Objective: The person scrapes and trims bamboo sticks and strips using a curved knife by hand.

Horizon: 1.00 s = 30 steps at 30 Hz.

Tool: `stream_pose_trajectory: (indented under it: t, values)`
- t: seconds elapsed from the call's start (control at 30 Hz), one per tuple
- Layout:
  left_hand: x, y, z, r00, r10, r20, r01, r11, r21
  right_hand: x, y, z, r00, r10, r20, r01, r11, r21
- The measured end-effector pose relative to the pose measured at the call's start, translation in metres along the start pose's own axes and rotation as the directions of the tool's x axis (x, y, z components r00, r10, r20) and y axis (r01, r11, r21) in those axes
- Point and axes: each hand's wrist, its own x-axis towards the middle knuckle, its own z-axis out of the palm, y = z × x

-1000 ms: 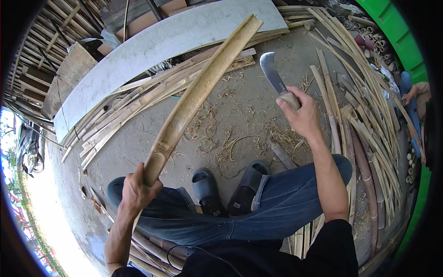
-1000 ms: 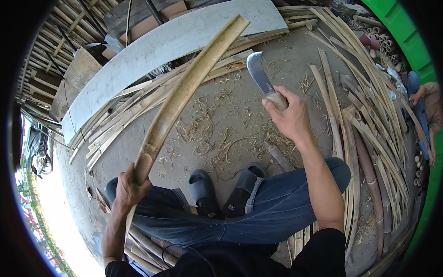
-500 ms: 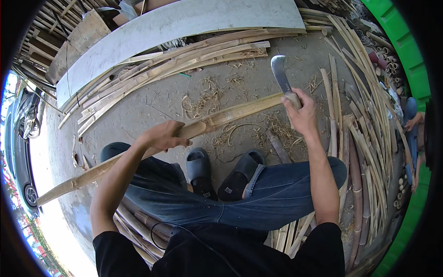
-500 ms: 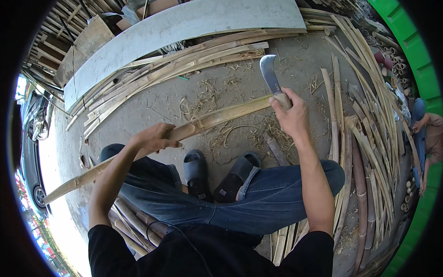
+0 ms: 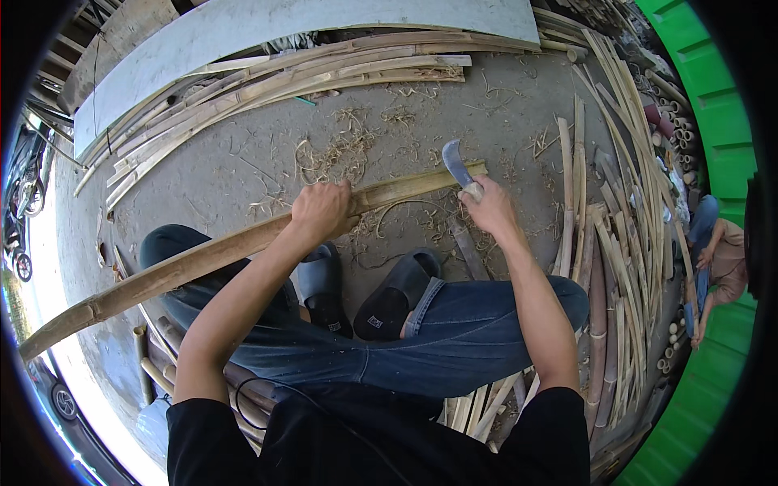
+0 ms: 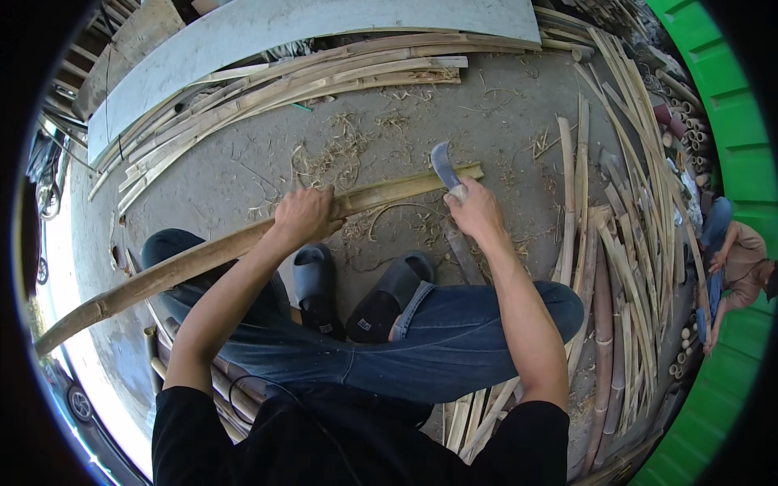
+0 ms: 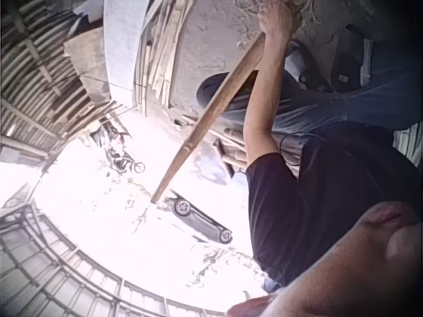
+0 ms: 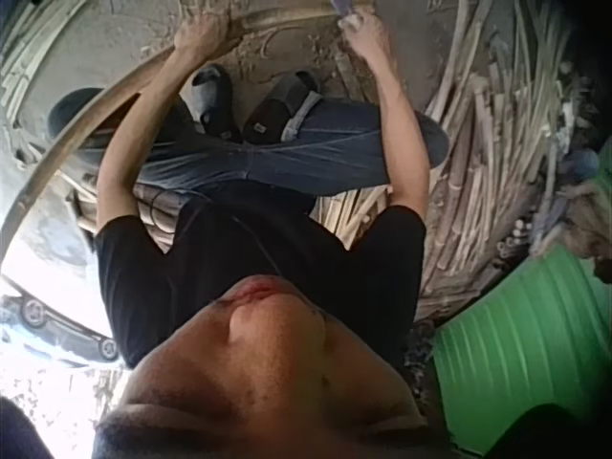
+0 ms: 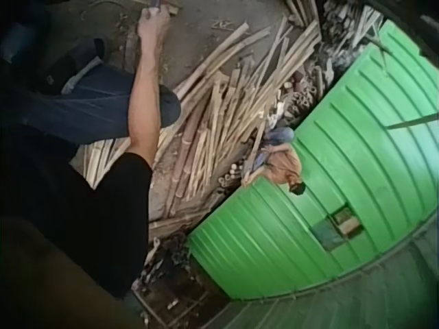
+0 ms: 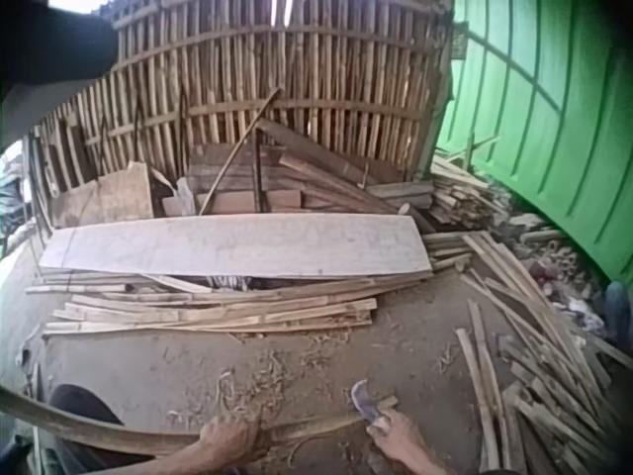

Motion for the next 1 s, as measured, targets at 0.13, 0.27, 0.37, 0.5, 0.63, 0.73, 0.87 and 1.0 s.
stream_pose_trajectory:
  t: [0.13, 0.27, 0.37, 0.5, 0.63, 0.73, 0.87, 1.0]
  values:
    - [0.003, -0.004, 0.021, 0.996, 0.016, -0.089, -0.016, 1.000, 0.008, 0.011, 0.043, -0.005, 0.989, 0.147, -0.013, -0.148, 0.987, -0.065]
    - [0.005, -0.006, 0.025, 0.991, 0.030, -0.127, -0.035, 0.999, -0.033, 0.022, 0.088, 0.017, 0.960, 0.276, -0.047, -0.280, 0.947, -0.159]
    - [0.008, -0.007, 0.034, 0.994, 0.028, -0.110, -0.034, 0.998, -0.052, 0.024, 0.098, 0.023, 0.936, 0.352, -0.036, -0.353, 0.924, -0.145]
    - [0.006, -0.010, 0.039, 0.995, 0.040, -0.093, -0.044, 0.998, -0.042, 0.029, 0.096, 0.025, 0.924, 0.378, -0.053, -0.380, 0.924, -0.046]
    - [0.002, -0.014, 0.047, 0.998, 0.026, -0.053, -0.031, 0.996, -0.083, 0.032, 0.100, 0.029, 0.930, 0.342, -0.131, -0.356, 0.929, -0.098]
    - [-0.004, -0.015, 0.044, 0.999, 0.035, -0.031, -0.037, 0.997, -0.064, 0.034, 0.103, 0.032, 0.910, 0.411, -0.062, -0.415, 0.898, -0.147]
    - [-0.005, -0.021, 0.045, 0.999, 0.017, -0.034, -0.021, 0.994, -0.106, 0.029, 0.085, 0.042, 0.943, 0.334, -0.006, -0.334, 0.941, -0.052]
    - [-0.010, -0.021, 0.040, 0.997, 0.045, -0.064, -0.052, 0.992, -0.116, 0.027, 0.078, 0.045, 0.992, 0.114, 0.050, -0.115, 0.993, 0.008]
